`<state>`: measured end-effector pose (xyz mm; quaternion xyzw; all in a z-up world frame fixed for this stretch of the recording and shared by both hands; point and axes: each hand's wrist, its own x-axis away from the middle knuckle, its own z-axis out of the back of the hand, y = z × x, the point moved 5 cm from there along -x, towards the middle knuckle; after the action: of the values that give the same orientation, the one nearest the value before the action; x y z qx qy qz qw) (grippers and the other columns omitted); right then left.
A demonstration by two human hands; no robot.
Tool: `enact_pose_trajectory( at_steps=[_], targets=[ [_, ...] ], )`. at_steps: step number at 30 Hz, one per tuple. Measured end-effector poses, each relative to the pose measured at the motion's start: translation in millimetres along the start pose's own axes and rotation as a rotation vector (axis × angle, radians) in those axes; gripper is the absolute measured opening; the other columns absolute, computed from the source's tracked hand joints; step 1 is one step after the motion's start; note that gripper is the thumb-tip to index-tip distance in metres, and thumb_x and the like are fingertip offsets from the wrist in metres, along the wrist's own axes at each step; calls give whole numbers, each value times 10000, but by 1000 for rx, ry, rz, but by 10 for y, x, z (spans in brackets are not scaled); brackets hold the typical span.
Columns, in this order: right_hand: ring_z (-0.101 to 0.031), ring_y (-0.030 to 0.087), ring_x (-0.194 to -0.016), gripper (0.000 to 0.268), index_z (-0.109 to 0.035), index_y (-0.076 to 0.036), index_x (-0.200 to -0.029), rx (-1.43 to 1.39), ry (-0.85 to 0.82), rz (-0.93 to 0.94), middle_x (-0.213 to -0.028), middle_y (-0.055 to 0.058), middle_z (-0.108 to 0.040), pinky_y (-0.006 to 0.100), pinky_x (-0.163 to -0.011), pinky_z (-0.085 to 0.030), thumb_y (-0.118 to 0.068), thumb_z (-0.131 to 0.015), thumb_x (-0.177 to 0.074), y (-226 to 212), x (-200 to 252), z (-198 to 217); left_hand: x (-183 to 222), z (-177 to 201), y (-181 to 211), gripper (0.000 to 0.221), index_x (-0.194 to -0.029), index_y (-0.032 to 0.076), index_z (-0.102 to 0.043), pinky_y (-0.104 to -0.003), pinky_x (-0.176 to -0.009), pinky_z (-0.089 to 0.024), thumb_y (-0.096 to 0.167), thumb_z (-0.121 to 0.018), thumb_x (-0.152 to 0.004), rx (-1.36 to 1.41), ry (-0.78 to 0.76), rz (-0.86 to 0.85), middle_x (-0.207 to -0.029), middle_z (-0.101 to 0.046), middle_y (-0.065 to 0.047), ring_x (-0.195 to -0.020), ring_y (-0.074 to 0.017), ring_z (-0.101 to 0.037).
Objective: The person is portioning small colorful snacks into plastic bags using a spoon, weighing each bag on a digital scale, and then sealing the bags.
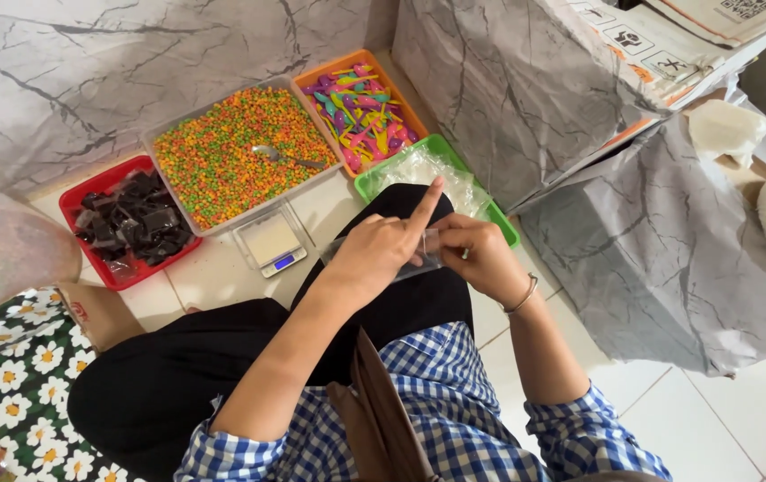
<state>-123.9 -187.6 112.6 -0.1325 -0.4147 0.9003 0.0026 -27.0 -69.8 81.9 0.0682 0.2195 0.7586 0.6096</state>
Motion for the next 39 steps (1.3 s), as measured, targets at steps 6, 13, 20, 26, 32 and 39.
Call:
enact_pose_trajectory(
  at_steps=[6,13,20,26,32,39],
  targets=[
    [-582,211,-866,304,-831,-84,-947,-236,71,-13,-986,121,-644,336,-801,-497,78,-606,-823,179,89,45,115,335,-171,1458,-1650,62,-41,-593,-1150,-329,431,-963,-582,16,235,156,-1384,-579,-218,-1310,-407,-519],
    [-577,161,-915,128,-815,-44,-965,-418,150,-99,-988,97,-668,286,-848,-480,-36,-752,-854,502,151,-37,309,257,-396,1375,-1646,194,25,-462,-941,-609,175,-948,-674,835,356,371,-1139,-666,-206,-1054,-385,-716],
    [-539,142,-944,481,-805,-66,-1117,-393,182,-170,-1051,85,-658,287,-884,-453,-391,-859,-766,603,145,-73,331,245,-350,1213,-1650,231,-45,-336,-807,-612,322,-884,-779,639,488,443,-783,-786,-32,-758,-211,-767],
    [-566,134,-880,491,-806,-53,-1090,-387,178,-213,-969,78,-676,288,-859,-487,-462,-764,-822,772,122,-33,290,211,-370,991,-1651,183,-31,-487,-919,-580,441,-656,-927,489,463,436,-1022,-735,-215,-982,-380,-722],
    [-588,169,-881,382,-807,-42,-1079,-347,143,-299,-950,117,-703,339,-854,-506,-376,-731,-911,960,69,-259,142,17,-229,1255,-1630,114,-236,-583,-1164,-335,657,-796,-648,-181,400,173,-1561,-426,-176,-1449,-392,-400],
    [-680,263,-945,257,-782,-31,-996,-298,67,-202,-986,147,-709,392,-910,-508,-241,-638,-1029,867,-316,-397,-5,-446,-772,850,-1452,283,-554,-531,-1151,-373,605,-818,-711,-125,488,111,-1294,-626,63,-1136,-188,-659]
  ],
)
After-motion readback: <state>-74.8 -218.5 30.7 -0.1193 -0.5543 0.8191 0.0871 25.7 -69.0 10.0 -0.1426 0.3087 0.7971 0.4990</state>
